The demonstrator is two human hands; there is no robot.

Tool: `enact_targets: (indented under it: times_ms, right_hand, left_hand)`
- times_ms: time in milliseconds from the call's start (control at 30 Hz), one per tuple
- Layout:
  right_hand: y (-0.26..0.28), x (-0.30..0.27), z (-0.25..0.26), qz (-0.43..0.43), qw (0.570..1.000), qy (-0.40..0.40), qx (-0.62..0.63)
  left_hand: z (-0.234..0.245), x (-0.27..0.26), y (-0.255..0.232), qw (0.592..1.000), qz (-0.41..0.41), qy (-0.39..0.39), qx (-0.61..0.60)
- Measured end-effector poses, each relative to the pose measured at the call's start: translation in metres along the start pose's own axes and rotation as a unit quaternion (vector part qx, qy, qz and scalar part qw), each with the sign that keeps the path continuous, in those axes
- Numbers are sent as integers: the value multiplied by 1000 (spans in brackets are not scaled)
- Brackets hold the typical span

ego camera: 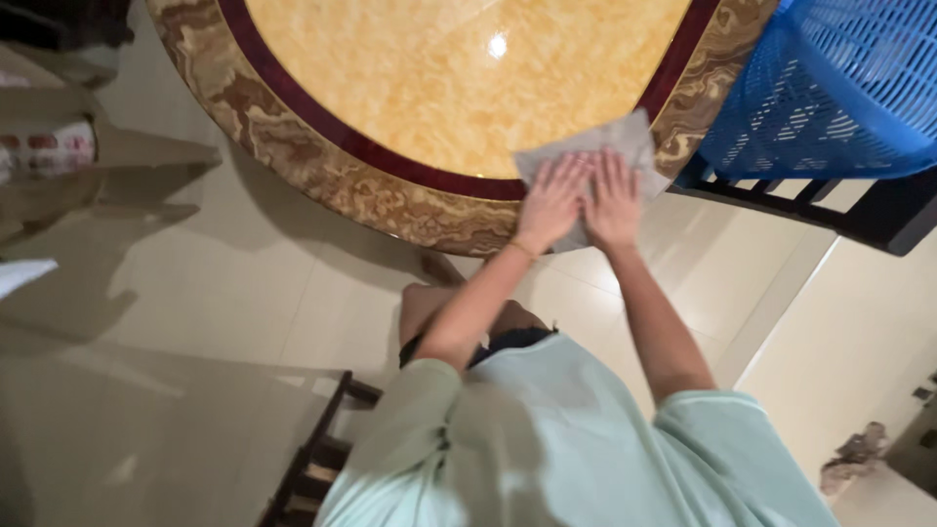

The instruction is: The person wipes the surface of a dining table using a cloth, moving items aside and then rinsing the cloth in a sink.

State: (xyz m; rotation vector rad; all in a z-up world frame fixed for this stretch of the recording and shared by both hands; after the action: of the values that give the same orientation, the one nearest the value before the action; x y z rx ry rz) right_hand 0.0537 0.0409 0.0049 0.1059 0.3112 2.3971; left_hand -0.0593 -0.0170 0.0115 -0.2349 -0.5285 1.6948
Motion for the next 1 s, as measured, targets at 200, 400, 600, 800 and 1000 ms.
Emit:
enact_targets:
  times_ms: [200,400,600,800,1000]
  right_hand:
    - [48,12,-3,-54,998,-27,29]
    - [245,116,-38,10,996,18,82]
    - [468,257,-86,123,992,35,21]
    - [517,338,-106,88,994,-14,65]
    - [387,323,-70,-131,989,-59,31]
  left_hand:
    - [15,-41,24,998,-11,61,9]
    - [106,-95,194,996,75,35,30]
    - [230,-131,411,977,145,84,133]
    - [290,-75,516,989,71,120,45]
    - [249,33,429,981,2,192,-22]
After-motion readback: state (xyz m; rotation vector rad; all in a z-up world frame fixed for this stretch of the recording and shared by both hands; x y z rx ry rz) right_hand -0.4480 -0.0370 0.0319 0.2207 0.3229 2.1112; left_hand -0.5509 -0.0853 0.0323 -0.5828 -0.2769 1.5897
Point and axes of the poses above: each hand's wrist, its own x-axis towards the middle knuckle, its own z-axis out of the back of the hand, y = z × x, the point moved 7 cm from there along x, towards the middle knuckle, and after that the axes turned 7 degrees about z, right-handed, at the moved point
